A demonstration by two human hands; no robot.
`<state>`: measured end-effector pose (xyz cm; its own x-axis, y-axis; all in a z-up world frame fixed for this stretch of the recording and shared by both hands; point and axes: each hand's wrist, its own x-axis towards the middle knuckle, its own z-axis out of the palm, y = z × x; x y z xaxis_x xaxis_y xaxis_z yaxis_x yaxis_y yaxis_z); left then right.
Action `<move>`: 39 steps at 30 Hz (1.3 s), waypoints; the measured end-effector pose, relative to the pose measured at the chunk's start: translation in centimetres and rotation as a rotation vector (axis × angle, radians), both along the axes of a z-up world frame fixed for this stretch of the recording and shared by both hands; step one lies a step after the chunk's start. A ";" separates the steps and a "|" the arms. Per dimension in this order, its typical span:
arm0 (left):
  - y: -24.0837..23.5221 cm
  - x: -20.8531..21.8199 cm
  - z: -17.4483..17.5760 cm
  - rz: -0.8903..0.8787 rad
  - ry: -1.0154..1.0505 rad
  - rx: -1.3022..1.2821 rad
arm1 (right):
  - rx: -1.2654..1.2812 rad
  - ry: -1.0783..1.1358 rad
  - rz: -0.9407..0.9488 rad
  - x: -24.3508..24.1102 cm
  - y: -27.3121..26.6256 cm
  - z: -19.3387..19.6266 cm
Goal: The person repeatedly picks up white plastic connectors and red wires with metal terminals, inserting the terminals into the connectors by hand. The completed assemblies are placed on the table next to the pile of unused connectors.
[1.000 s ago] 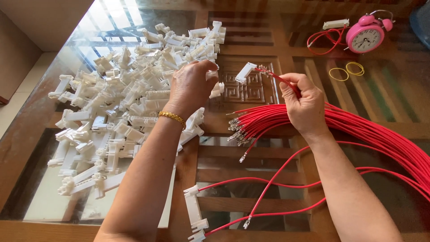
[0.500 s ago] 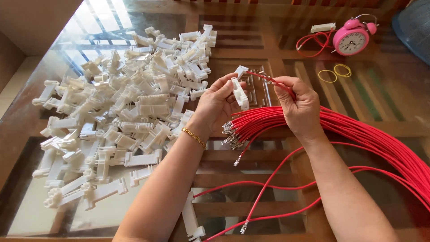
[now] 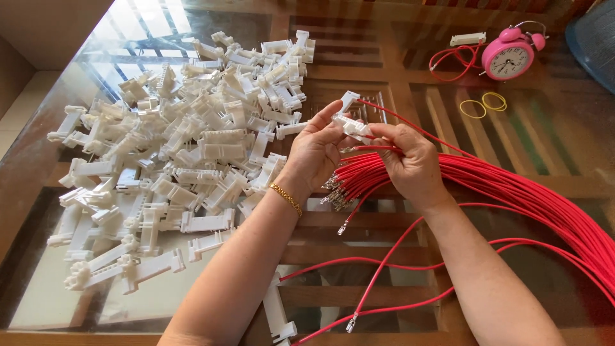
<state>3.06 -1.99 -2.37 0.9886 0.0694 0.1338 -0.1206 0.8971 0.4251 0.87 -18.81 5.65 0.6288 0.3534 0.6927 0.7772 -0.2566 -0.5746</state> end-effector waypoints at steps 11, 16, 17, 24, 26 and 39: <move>-0.5 -1.6 2.6 -0.050 0.059 -0.053 | 0.017 0.036 0.085 0.3 -0.3 -0.3; 0.7 -2.9 4.4 -0.107 0.033 -0.133 | 0.060 0.023 -0.016 0.9 -1.4 -0.1; 0.7 -3.0 4.4 -0.129 0.029 -0.124 | 0.040 -0.014 -0.046 1.0 -1.4 -0.1; 0.7 -2.7 4.0 -0.195 0.021 -0.061 | 0.056 0.024 -0.109 1.1 -1.4 -0.5; 0.8 -2.8 4.1 -0.200 0.017 -0.056 | 0.047 0.017 -0.108 1.0 -1.5 -0.2; 0.4 -2.8 4.1 -0.215 -0.019 -0.013 | -0.016 -0.066 -0.176 1.0 -1.5 0.0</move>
